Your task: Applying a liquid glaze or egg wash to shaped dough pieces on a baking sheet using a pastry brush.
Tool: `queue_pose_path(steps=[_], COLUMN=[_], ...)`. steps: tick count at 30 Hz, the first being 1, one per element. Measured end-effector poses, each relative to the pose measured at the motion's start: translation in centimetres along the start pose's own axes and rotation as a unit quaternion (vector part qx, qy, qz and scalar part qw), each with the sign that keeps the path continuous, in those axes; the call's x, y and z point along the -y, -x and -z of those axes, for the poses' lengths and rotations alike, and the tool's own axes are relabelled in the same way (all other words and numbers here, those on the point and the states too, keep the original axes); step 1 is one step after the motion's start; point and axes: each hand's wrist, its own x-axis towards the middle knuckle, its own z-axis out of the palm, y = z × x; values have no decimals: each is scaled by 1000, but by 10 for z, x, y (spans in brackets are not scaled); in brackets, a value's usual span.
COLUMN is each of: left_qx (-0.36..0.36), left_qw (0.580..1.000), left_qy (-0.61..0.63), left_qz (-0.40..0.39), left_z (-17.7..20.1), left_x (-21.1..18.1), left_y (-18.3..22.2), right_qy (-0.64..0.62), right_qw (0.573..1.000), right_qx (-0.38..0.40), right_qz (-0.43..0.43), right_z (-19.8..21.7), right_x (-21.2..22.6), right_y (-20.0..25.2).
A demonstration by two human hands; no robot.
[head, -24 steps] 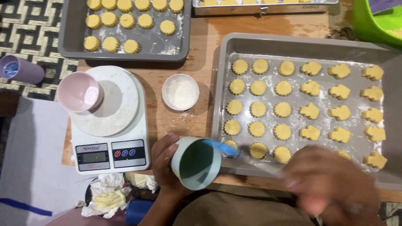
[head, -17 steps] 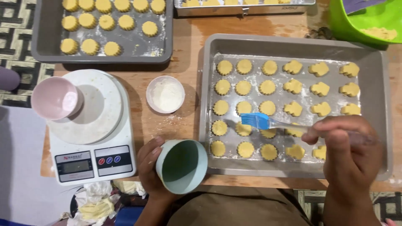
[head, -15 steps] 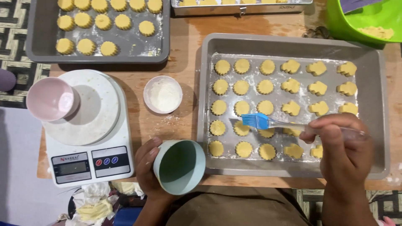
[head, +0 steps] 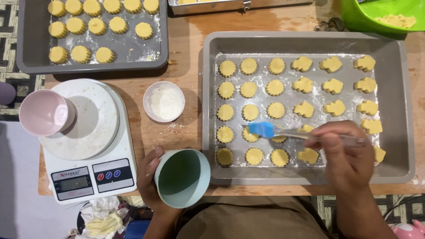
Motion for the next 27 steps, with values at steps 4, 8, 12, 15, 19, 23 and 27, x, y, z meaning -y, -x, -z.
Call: queue_pose_path(steps=[4,8,12,15,19,23,27], left_qx=[-11,-6,-12,-12,-1,-7,-3], left_qw=[1000,1000,1000,1000,1000,1000,1000], left_qy=[9,7,10,20,19,19,0], left_qz=[-8,0,4,13,7,16,14], left_z=[-2,-1,-2,-2,-3,-4,-2], left_x=[1,-5,-4,-5,-11,-13,-11], left_y=[2,-2,0,1,-3,-3,-1], right_qy=[63,51,91,45,38,55,15], right_qw=[997,995,983,986,992,986,984], right_qx=[13,-45,-6,-84,-15,-35,-70], right_qz=[-44,-78,-157,-139,-115,-152,-161], right_z=[-3,-4,-6,-9,-1,-7,-5], right_x=[7,14,23,29,18,29,26], right_y=[-5,-6,-14,-15,-14,-19,-15])
